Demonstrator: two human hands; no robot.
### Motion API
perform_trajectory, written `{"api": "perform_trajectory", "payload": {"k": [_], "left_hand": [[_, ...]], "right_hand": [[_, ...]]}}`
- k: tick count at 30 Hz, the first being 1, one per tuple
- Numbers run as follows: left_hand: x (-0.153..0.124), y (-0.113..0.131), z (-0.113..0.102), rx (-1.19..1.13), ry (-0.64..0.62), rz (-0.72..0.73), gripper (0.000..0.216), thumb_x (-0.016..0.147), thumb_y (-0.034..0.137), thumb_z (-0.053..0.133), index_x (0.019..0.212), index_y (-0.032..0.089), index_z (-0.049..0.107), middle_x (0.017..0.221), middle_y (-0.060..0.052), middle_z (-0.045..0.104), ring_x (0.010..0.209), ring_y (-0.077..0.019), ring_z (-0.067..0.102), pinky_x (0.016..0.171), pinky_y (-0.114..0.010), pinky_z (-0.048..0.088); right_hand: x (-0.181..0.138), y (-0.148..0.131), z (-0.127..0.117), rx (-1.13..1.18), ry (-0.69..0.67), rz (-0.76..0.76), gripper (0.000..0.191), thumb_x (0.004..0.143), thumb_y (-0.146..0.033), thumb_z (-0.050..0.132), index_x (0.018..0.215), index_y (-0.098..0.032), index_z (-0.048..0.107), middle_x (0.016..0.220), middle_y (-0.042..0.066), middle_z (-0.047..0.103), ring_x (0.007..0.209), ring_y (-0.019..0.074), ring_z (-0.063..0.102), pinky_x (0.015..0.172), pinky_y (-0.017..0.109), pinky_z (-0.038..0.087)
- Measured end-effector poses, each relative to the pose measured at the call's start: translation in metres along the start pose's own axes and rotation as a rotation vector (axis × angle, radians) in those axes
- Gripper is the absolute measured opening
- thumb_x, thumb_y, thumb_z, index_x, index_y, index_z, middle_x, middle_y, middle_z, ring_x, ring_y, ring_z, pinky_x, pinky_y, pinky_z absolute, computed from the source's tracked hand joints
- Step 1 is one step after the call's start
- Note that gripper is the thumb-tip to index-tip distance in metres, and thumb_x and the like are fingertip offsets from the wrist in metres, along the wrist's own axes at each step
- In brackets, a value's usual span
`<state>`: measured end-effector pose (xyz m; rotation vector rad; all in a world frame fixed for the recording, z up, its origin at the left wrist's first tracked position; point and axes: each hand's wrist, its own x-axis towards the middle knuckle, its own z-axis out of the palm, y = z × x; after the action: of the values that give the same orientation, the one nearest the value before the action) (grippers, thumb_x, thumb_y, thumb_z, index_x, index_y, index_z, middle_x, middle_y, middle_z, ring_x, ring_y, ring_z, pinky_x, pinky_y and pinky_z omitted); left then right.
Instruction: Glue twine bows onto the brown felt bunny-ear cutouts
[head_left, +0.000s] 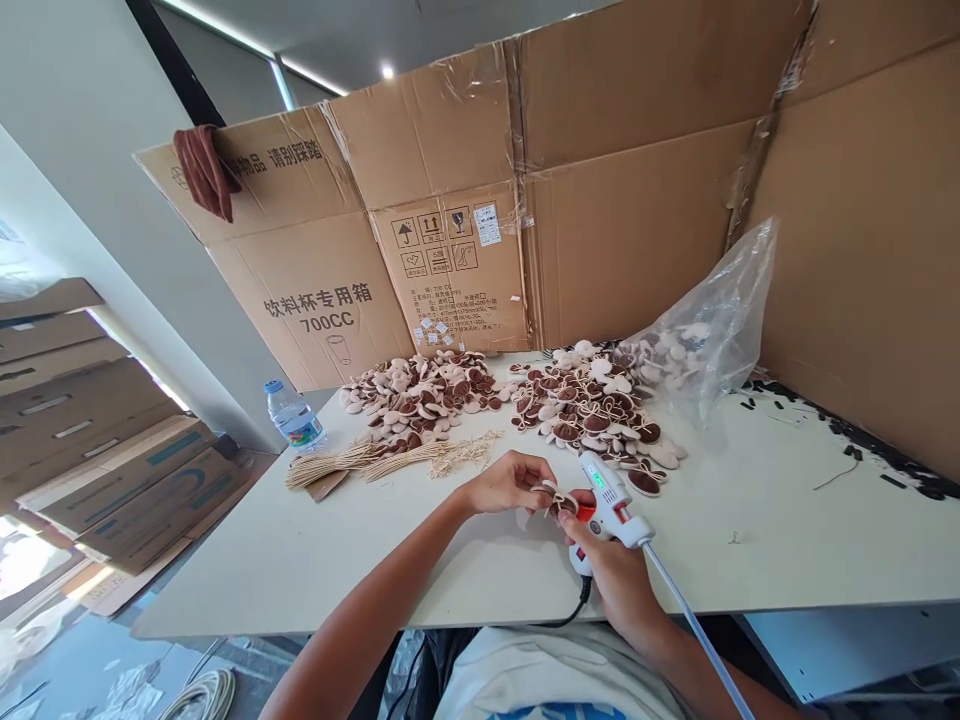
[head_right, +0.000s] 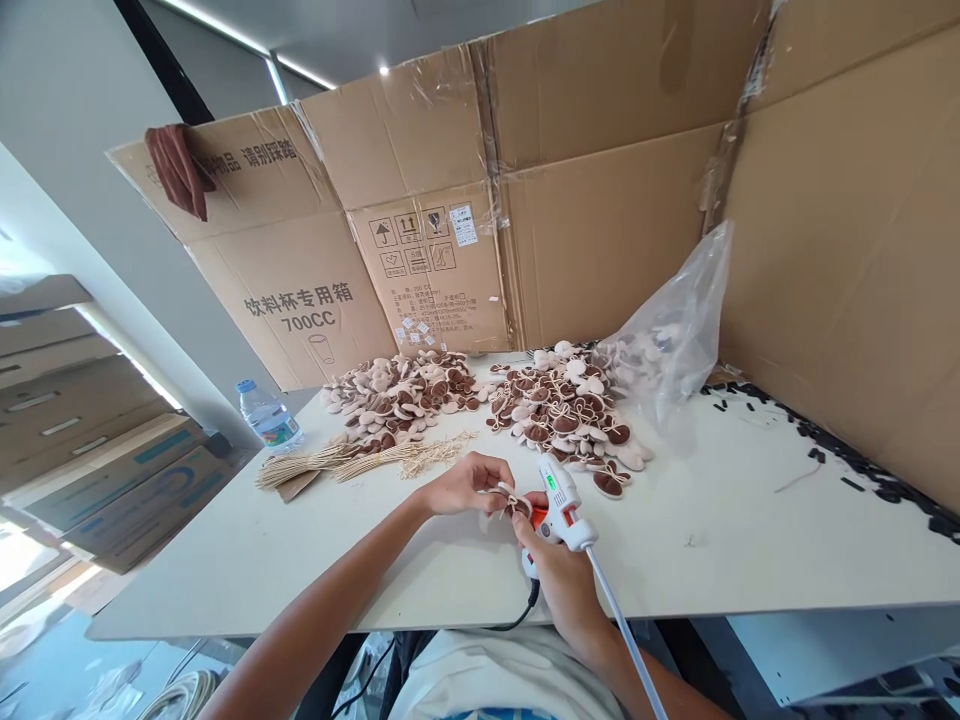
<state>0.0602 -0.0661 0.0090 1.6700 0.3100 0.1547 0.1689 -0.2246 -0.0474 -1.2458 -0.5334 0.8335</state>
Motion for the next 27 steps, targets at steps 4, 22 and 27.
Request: {"api": "perform_trajectory", "payload": {"k": [4, 22, 27], "left_hand": [[0.001, 0.002, -0.002, -0.048, 0.017, 0.036, 0.036, 0.074, 0.039, 0.083, 0.088, 0.01, 0.066, 0.073, -0.004, 0.066, 0.06, -0.0102, 0.057, 0.058, -0.022, 0.047], [-0.001, 0.006, -0.004, -0.064, 0.074, 0.045, 0.039, 0.075, 0.044, 0.084, 0.088, 0.011, 0.068, 0.074, -0.004, 0.066, 0.062, -0.0114, 0.058, 0.061, -0.024, 0.046], [-0.001, 0.004, -0.014, -0.079, 0.217, 0.112, 0.035, 0.076, 0.04, 0.084, 0.089, 0.011, 0.068, 0.078, -0.006, 0.07, 0.064, -0.0106, 0.058, 0.063, -0.024, 0.045]], "right_hand": [[-0.002, -0.007, 0.003, 0.026, 0.013, -0.004, 0.035, 0.073, -0.047, 0.083, 0.093, -0.021, 0.071, 0.065, -0.003, 0.061, 0.057, 0.0159, 0.05, 0.05, 0.027, 0.041], [0.002, 0.007, -0.001, 0.03, 0.018, 0.006, 0.036, 0.074, -0.051, 0.084, 0.092, -0.023, 0.069, 0.064, -0.004, 0.06, 0.057, 0.0141, 0.048, 0.049, 0.025, 0.038], [-0.002, -0.002, -0.003, 0.012, -0.051, 0.01, 0.034, 0.083, -0.055, 0.076, 0.096, -0.024, 0.07, 0.065, -0.005, 0.055, 0.056, 0.0123, 0.044, 0.048, 0.024, 0.034]]}}
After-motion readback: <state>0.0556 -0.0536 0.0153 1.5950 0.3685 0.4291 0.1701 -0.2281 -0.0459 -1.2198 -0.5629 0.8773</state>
